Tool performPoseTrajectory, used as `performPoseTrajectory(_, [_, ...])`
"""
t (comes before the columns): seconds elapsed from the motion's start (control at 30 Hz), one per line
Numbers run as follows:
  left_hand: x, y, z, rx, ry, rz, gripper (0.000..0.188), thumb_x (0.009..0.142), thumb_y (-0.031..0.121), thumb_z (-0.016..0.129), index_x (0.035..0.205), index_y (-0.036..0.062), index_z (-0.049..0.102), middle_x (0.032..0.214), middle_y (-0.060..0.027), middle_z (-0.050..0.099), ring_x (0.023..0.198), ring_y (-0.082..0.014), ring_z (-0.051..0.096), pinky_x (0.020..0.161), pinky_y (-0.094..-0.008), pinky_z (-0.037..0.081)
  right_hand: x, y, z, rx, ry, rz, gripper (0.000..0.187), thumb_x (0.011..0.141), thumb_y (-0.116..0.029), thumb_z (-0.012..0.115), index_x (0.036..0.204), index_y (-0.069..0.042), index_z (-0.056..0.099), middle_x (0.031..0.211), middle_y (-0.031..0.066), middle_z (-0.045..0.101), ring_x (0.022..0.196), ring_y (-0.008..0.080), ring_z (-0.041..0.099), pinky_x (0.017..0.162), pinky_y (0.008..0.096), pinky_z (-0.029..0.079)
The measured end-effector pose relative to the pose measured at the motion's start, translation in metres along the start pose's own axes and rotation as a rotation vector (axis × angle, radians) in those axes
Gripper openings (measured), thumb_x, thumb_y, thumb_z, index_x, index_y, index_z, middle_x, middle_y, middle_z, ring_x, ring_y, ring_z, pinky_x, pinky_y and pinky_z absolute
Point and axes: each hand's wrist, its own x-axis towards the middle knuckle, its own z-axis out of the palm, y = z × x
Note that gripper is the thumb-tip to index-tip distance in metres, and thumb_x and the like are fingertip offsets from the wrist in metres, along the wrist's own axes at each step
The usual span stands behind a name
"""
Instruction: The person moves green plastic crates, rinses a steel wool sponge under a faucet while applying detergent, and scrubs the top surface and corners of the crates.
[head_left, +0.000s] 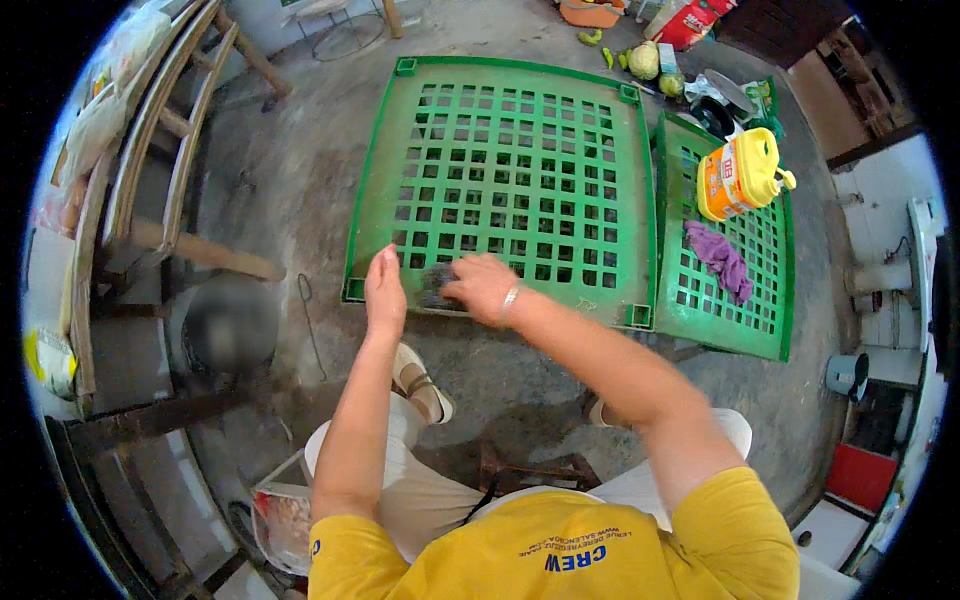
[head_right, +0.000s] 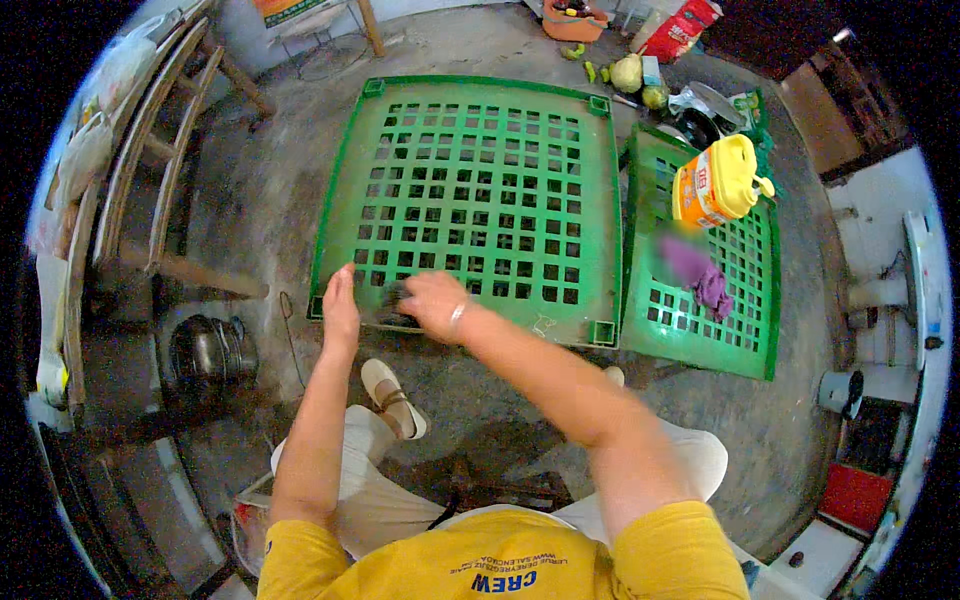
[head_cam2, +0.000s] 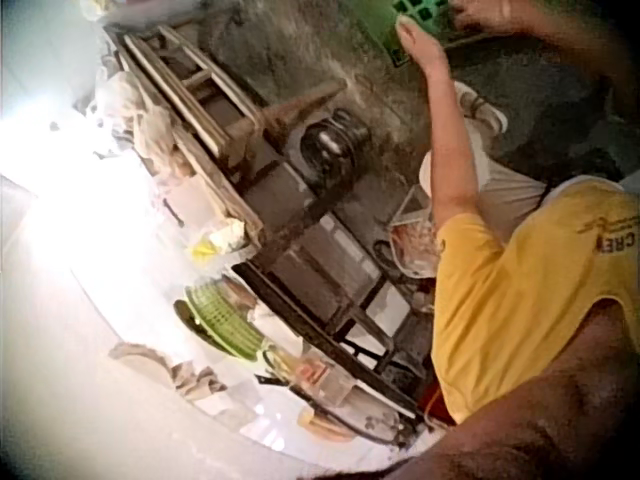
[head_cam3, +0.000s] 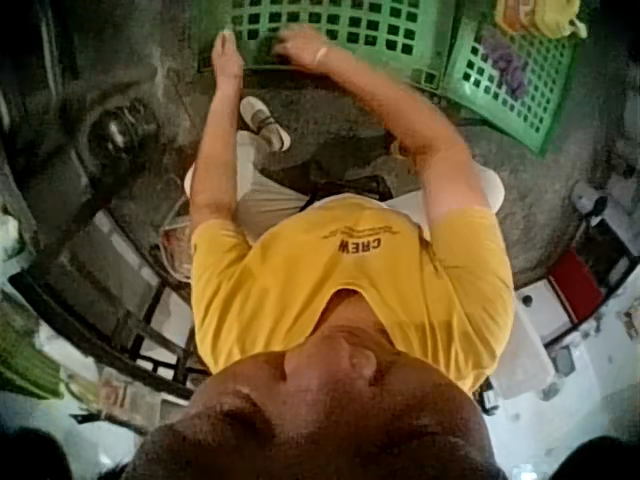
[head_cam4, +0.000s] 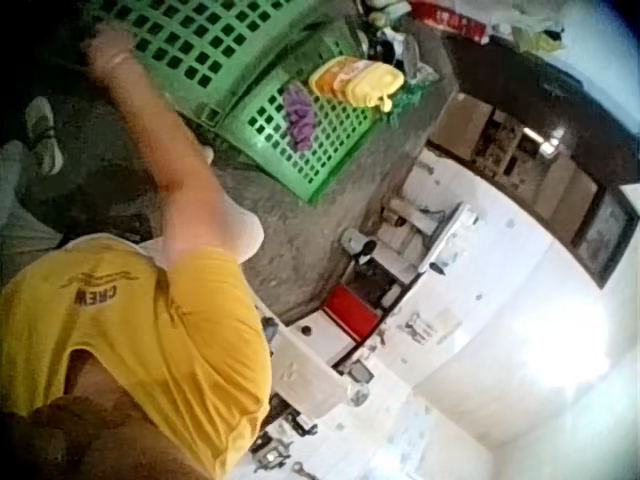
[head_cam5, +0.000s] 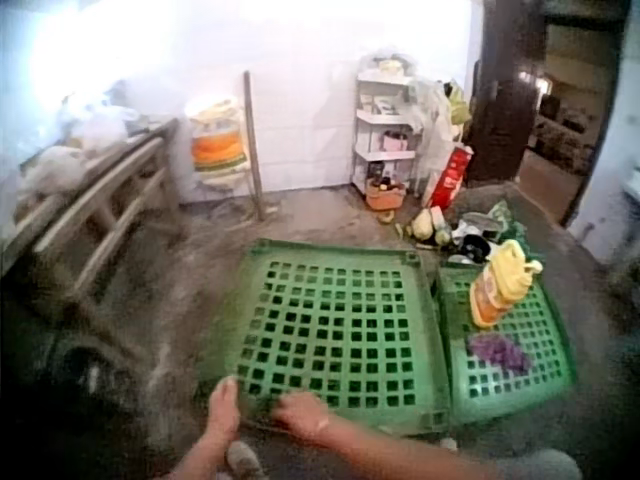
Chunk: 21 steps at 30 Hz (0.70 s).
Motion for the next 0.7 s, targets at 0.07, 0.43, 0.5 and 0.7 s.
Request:
performPoseTrajectory(0.07, [-0.007,-0.008,-0.005,-0.023,0.041,-0.001,0.042,0.096,0.029,0.039,0.124,-0.0012,0.047,0.126,-0.0125,0.049,0.119,-0.0209,0.043,0.102,-0.0317,0.03,-0.038,0.019,-0.024,-0.047,-0.109,-0.03,0.021,0.073,-0.014,0.055,0.089,-0.02,0.067,0.084,0.0077,0.054,0.091,0.0262,0.053,0.078,0.0393,0.042])
performPoseTrajectory(0.43, [0.029,-0.042,-0.044,0.634,0.259,0.014,0.04,0.089,0.029,0.049,0.121,0.007,0.049,0.122,-0.0142,0.052,0.117,-0.0311,0.045,0.098,-0.0392,0.033,-0.162,0.064,-0.066,0.119,0.017,0.107,0.044,0.073,-0.001,0.058,0.116,-0.011,0.056,0.13,0.0175,0.043,0.107,0.0356,0.05,0.089,0.0418,0.043])
performPoseTrajectory(0.5, [0.031,-0.041,-0.034,0.554,0.216,-0.066,0.043,0.088,0.033,0.05,0.123,0.0075,0.048,0.123,-0.015,0.051,0.117,-0.0317,0.045,0.097,-0.0396,0.034,-0.143,0.066,-0.051,0.08,-0.024,0.066,0.04,0.074,-0.002,0.058,0.113,-0.011,0.057,0.13,0.0183,0.042,0.107,0.0358,0.05,0.089,0.042,0.043])
performPoseTrajectory(0.7, [0.003,-0.008,-0.032,0.579,0.186,-0.135,0.046,0.087,0.033,0.051,0.124,0.0068,0.042,0.122,-0.0181,0.051,0.112,-0.0327,0.049,0.094,-0.0425,0.036,-0.082,0.041,-0.029,0.124,0.232,0.129,0.031,0.075,-0.004,0.059,0.106,-0.005,0.059,0.132,0.0152,0.041,0.106,0.0345,0.051,0.087,0.0399,0.045])
